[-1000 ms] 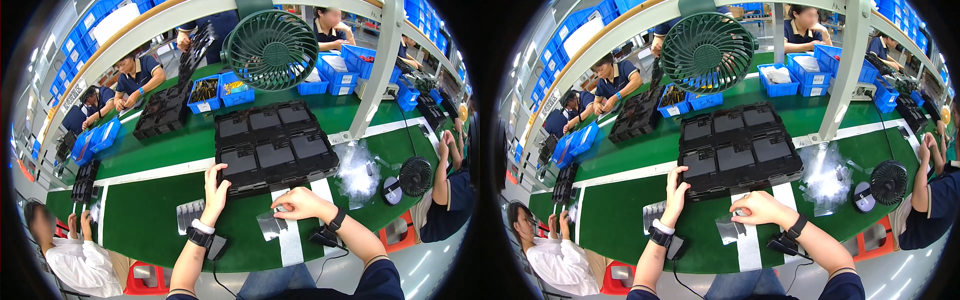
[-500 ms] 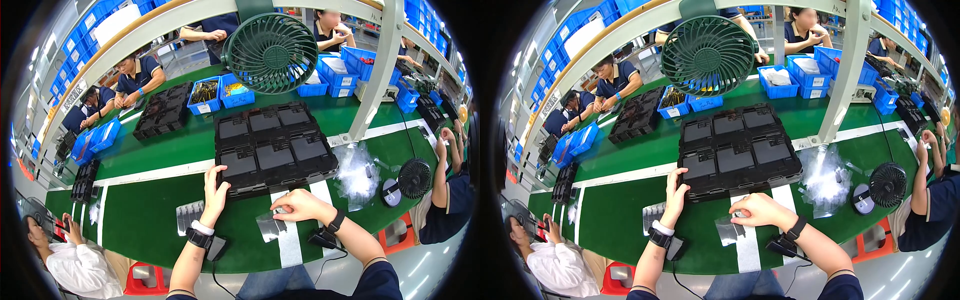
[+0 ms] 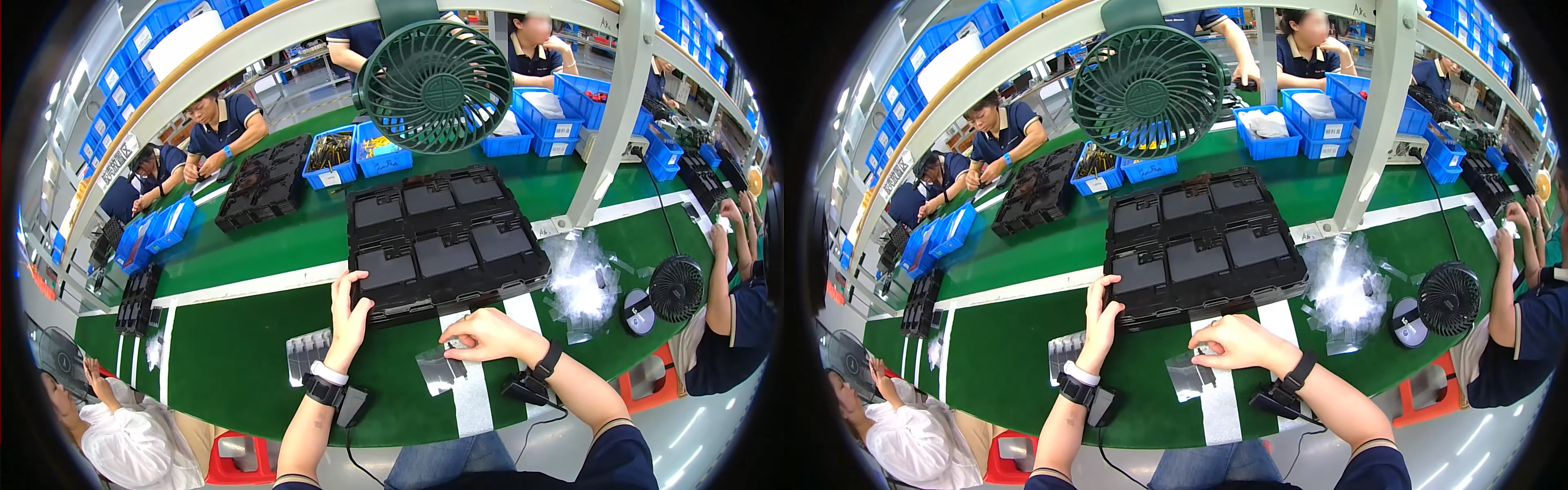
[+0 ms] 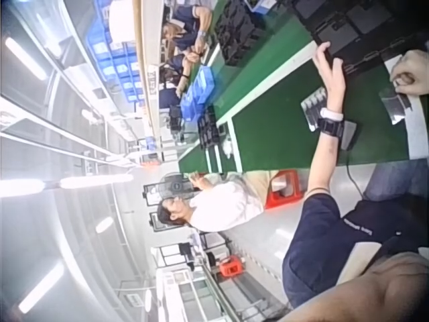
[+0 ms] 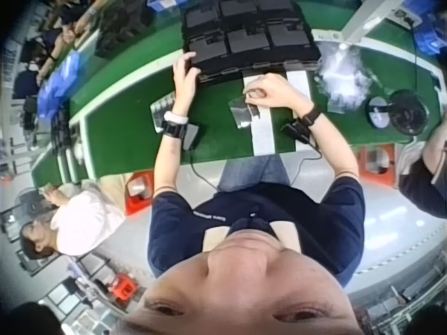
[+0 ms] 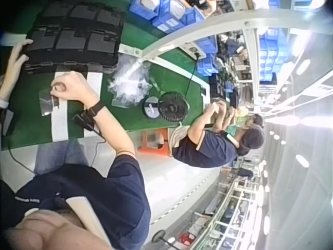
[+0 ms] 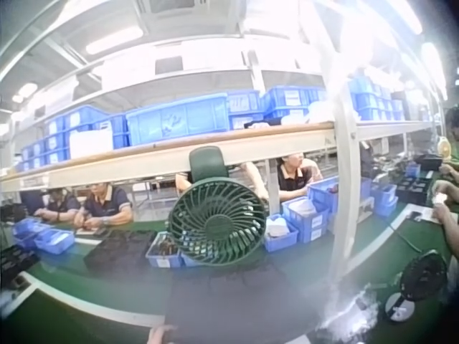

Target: Apply adhesive or protective film to small electronic components and place them into a tray.

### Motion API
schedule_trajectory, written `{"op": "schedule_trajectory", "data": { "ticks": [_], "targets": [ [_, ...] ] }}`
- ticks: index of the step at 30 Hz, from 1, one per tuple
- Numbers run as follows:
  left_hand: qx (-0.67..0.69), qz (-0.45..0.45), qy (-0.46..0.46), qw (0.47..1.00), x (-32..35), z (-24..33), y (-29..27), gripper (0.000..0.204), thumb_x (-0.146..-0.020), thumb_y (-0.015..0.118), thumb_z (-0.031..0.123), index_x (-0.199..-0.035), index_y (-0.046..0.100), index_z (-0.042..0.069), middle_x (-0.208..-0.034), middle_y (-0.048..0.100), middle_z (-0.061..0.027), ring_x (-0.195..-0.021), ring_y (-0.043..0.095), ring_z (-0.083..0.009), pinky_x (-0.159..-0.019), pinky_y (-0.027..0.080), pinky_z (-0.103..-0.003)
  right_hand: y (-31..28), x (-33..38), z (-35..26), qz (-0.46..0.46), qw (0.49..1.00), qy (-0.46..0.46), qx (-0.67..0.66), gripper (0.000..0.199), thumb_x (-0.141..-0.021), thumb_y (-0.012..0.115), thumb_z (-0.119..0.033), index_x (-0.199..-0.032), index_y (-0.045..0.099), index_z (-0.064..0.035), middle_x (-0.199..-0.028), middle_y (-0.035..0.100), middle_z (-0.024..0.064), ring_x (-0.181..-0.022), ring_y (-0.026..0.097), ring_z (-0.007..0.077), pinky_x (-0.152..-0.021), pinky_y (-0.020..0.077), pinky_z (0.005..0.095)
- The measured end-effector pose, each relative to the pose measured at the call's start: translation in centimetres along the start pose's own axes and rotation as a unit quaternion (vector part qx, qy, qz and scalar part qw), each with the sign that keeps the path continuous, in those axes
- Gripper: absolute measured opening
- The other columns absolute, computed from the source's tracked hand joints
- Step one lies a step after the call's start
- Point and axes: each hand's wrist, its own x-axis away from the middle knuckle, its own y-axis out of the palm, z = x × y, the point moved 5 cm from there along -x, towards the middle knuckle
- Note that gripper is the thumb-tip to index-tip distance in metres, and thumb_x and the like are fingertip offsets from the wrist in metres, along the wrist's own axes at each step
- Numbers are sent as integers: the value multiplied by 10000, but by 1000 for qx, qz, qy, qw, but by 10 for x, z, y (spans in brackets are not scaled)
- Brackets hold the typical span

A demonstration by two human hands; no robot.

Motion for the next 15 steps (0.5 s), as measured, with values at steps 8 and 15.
{"op": "schedule_trajectory", "data": {
  "ticks": [8,15],
  "targets": [
    [-8,0,-4,1000,0,3,-1,421,-674,549,49,-1094,541,78,-1221,440,-179,-1250,354,-326,-1024,294,-389,1,0,1,16,1000,-13,-8,274,-757,675,-316,-907,683,-86,-483,459,21,-438,496,191,-453,391,310],
    [-10,-2,2,1000,0,4,-1,417,-679,540,47,-1095,541,74,-1223,436,-178,-1242,361,-322,-1025,295,-384,-1,0,-1,6,1000,-7,-6,275,-756,664,-320,-901,676,-86,-502,479,28,-469,523,202,-472,407,318]
  ]
}}
